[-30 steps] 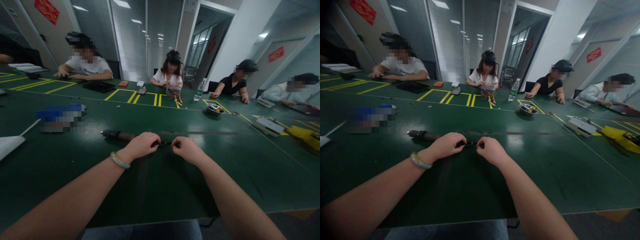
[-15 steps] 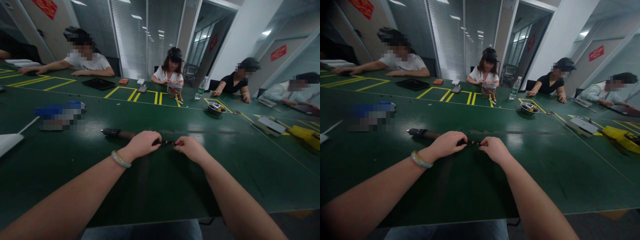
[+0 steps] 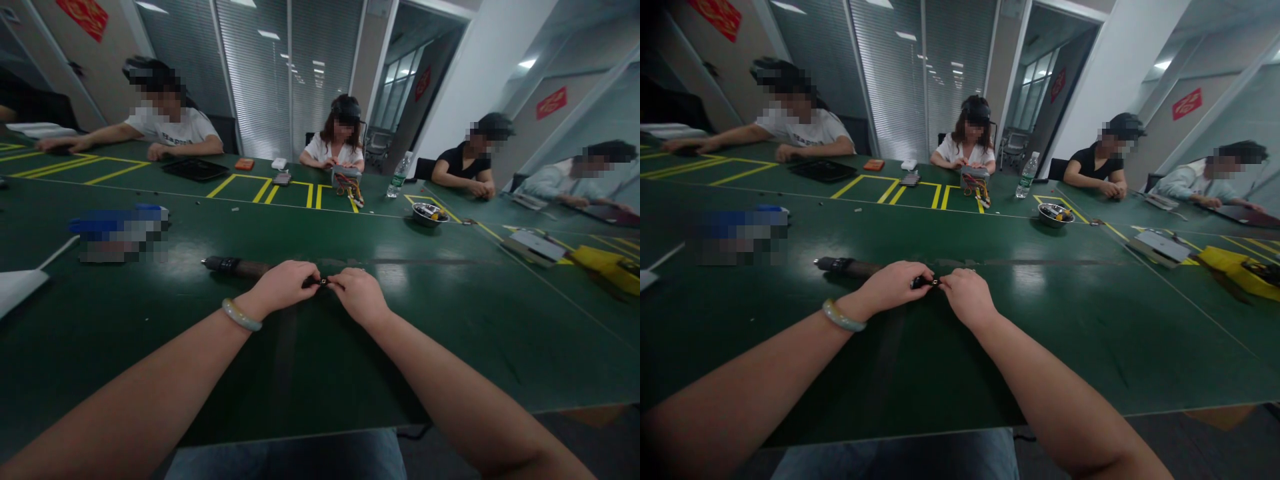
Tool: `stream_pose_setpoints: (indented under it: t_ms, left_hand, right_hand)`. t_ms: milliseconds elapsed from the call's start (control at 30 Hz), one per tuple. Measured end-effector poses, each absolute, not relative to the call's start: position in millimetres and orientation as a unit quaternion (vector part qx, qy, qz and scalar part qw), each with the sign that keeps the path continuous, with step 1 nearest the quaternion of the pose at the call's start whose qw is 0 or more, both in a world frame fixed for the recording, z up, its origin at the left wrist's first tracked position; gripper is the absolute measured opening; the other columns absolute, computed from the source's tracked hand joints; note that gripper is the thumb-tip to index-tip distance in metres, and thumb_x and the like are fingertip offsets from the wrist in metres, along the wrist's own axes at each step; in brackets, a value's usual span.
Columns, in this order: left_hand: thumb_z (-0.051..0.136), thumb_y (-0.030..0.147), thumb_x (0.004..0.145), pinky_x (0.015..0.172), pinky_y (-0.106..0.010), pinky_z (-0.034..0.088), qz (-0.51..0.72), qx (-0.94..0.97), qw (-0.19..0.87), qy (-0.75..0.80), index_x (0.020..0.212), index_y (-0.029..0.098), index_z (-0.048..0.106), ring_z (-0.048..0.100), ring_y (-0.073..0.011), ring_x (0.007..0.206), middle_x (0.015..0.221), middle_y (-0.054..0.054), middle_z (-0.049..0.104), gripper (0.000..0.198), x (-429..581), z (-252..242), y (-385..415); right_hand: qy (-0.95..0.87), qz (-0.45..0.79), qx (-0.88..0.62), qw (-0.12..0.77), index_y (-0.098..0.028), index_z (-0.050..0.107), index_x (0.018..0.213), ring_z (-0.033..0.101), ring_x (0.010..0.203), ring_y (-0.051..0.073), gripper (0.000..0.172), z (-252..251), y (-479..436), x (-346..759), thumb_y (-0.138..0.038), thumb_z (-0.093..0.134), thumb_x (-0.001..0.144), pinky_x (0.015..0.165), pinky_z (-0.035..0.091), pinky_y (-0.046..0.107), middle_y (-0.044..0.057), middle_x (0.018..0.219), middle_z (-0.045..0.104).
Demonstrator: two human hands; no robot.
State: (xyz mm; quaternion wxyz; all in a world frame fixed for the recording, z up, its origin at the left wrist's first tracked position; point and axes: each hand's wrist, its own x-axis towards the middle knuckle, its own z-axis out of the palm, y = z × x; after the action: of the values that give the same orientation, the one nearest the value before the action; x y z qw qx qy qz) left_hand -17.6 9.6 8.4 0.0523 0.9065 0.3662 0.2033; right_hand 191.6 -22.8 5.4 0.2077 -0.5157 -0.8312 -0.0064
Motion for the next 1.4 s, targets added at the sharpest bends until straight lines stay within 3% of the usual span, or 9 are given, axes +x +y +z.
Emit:
stream_pose_setpoints:
  t_ms: [400, 1400]
  left_hand:
    - [0.057, 0.032, 0.086, 0.082, -0.031, 0.046, 0.201, 0.906, 0.062, 0.369, 0.101, 0.023, 0.063, 0.063, -0.0191, 0.090, 0.097, -0.002, 0.067, 0.018, -18.1, 6.5, 11.5]
    - [0.058, 0.028, 0.087, 0.080, -0.029, 0.044, 0.184, 0.906, 0.087, 0.370, 0.095, 0.024, 0.062, 0.061, -0.0172, 0.089, 0.095, 0.001, 0.067, 0.010, -16.8, 9.9, 12.1]
  right_hand:
    - [-0.828, -0.007, -0.503, 0.248, -0.018, 0.069, 0.091, 0.059, 0.088, 0.019, 0.005, -2.3, -20.4, 187.4, -0.018, 0.067, 0.087, 0.083, 0.043, 0.031, 0.003, 0.091, 0.067]
    - [-0.860, -0.065, -0.458, 0.215, -0.015, 0.068, 0.090, 0.055, 0.087, 0.019, 0.012, -9.0, -16.5, 179.8, -0.018, 0.057, 0.094, 0.084, 0.041, 0.031, 0.006, 0.088, 0.063]
